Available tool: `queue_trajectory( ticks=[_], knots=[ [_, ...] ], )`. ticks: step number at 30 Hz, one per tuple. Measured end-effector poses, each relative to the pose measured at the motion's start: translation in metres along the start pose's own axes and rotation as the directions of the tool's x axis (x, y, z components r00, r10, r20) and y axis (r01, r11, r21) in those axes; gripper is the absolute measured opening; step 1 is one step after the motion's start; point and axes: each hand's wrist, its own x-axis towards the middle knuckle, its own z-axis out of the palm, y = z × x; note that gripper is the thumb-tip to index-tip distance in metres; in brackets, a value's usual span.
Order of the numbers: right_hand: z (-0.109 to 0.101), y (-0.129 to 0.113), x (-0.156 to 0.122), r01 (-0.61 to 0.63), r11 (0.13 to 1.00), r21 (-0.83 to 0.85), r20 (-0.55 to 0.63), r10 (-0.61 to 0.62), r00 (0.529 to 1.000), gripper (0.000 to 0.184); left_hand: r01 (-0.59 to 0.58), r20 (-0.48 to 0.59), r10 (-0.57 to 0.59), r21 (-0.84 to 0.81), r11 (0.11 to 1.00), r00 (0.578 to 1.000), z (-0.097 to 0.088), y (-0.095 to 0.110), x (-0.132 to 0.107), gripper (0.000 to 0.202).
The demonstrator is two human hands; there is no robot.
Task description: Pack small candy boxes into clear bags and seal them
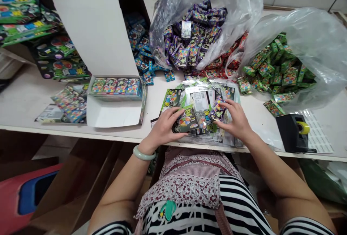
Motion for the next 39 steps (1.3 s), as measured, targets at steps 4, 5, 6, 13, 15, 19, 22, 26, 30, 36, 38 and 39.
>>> queue_trajectory(
  ticks=[4, 5, 6, 13, 15, 19, 22, 26, 30, 36, 38, 39],
  knots=[
    [-0.023, -0.019, 0.007, 0.215, 0.977, 0.005, 0.094, -0.215, 0.972, 0.060, -0.058, 0.068, 0.059, -0.025, 0.998, 0.996, 0.001, 0.002, 0.004, 0.088],
    [-0.026, -0.023, 0.009, 0.249, 0.968, -0.019, 0.134, -0.244, 0.961, 0.058, -0.073, 0.079, 0.074, -0.024, 0.997, 0.994, 0.001, 0.003, 0.006, 0.087],
    [-0.028, -0.026, 0.011, 0.280, 0.959, -0.042, 0.176, -0.269, 0.947, 0.057, -0.087, 0.081, 0.088, -0.019, 0.996, 0.993, 0.001, 0.003, 0.006, 0.086],
    [-0.029, -0.031, 0.016, 0.452, 0.892, 0.000, 0.363, -0.421, 0.831, 0.052, -0.174, 0.058, 0.173, 0.006, 0.985, 0.983, 0.006, 0.005, 0.005, 0.089],
    [-0.026, -0.029, 0.018, 0.442, 0.896, 0.050, 0.364, -0.429, 0.827, 0.056, -0.175, 0.054, 0.175, -0.004, 0.985, 0.983, 0.010, 0.007, 0.005, 0.090],
    [-0.016, -0.025, 0.022, 0.313, 0.923, 0.225, 0.288, -0.370, 0.883, 0.079, -0.132, 0.011, 0.132, 0.001, 0.991, 0.991, 0.015, 0.010, 0.008, 0.091],
    [-0.010, -0.029, 0.023, 0.214, 0.943, 0.257, 0.232, -0.275, 0.933, 0.078, -0.094, -0.064, 0.095, 0.013, 0.995, 0.993, 0.015, 0.010, 0.009, 0.088],
    [-0.004, -0.044, 0.022, 0.205, 0.939, 0.275, 0.245, -0.275, 0.930, 0.048, -0.122, -0.069, 0.120, -0.026, 0.992, 0.990, 0.015, 0.006, 0.010, 0.090],
    [0.005, -0.042, 0.053, 0.096, 0.894, 0.437, 0.208, -0.204, 0.957, 0.033, -0.086, -0.102, 0.083, -0.025, 0.996, 0.991, 0.008, 0.002, 0.006, 0.094],
    [0.081, -0.051, 0.181, -0.038, 0.996, 0.087, 0.341, 0.007, 0.940, 0.026, -0.082, -0.229, 0.075, -0.018, 0.997, 0.970, -0.020, 0.008, -0.004, 0.095],
    [0.117, -0.066, 0.220, -0.022, 0.988, -0.151, 0.409, 0.082, 0.909, 0.035, -0.084, -0.264, 0.075, -0.023, 0.996, 0.962, -0.025, 0.009, -0.007, 0.097],
    [0.133, -0.074, 0.234, -0.057, 0.971, -0.233, 0.410, 0.151, 0.900, 0.041, -0.073, -0.280, 0.064, -0.022, 0.997, 0.958, -0.027, 0.008, -0.008, 0.097]
  ],
)
